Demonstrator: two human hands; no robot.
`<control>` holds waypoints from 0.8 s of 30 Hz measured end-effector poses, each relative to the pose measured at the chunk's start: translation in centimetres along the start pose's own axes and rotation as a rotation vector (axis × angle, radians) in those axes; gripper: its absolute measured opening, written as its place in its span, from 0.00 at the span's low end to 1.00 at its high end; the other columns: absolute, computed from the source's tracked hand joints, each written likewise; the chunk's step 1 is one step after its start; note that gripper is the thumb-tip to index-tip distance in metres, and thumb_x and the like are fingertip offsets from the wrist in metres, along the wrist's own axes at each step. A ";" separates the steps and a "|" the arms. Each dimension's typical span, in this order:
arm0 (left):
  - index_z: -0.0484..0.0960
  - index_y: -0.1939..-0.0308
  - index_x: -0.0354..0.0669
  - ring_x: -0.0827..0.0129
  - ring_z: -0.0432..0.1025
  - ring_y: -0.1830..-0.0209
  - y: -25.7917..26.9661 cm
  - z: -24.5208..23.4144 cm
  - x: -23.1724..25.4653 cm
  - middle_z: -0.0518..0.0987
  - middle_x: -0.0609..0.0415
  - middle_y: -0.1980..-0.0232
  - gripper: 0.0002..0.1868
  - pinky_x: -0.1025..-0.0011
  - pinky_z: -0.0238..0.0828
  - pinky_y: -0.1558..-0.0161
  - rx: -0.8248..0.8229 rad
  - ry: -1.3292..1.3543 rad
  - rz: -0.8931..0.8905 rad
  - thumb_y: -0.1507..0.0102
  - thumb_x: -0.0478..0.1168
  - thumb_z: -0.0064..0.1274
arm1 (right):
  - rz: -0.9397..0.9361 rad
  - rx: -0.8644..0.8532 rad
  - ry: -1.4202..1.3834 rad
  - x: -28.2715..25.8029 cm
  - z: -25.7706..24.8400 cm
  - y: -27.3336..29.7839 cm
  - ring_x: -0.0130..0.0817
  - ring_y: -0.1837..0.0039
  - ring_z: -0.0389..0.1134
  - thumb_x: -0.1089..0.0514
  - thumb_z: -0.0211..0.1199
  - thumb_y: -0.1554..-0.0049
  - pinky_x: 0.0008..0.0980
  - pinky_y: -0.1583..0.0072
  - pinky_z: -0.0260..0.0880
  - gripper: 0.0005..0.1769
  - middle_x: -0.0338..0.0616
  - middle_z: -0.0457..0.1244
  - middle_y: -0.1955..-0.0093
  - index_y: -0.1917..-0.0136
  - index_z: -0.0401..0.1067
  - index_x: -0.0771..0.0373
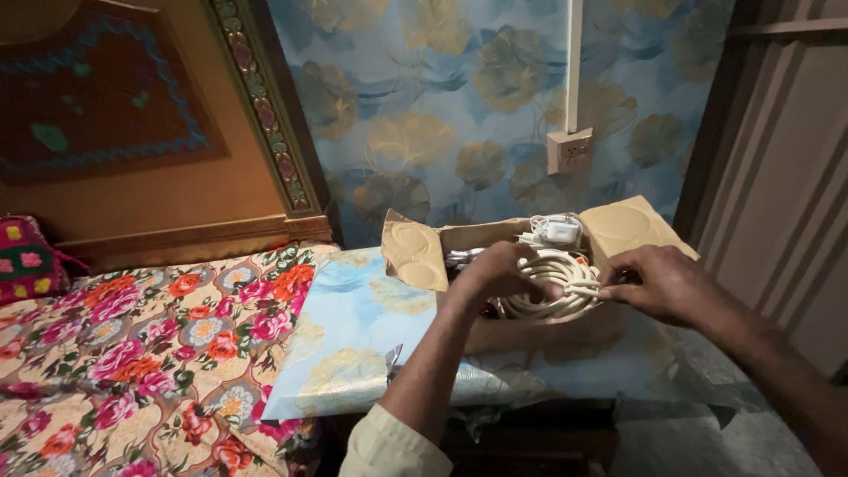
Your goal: The person organizes various electronic accessories by hand. They coil a white power cord and place it into a cardboard box, then handle several white chargers and a black adapter, arranging them inside the box.
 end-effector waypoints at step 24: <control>0.79 0.36 0.66 0.42 0.74 0.42 0.8 3.2 0.6 0.83 0.44 0.43 0.24 0.41 0.67 0.41 0.188 -0.111 -0.010 0.36 0.60 0.49 | -0.069 0.038 0.381 -1.0 2.9 -4.7 0.51 0.44 0.73 0.38 0.51 0.37 0.51 0.39 0.69 0.22 0.51 0.73 0.51 0.45 0.79 0.50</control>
Point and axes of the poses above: each hand's wrist, its own y-axis away from the middle knuckle, its own z-axis out of the palm, x = y × z, the point moved 1 cm from there along -y, towards the middle knuckle
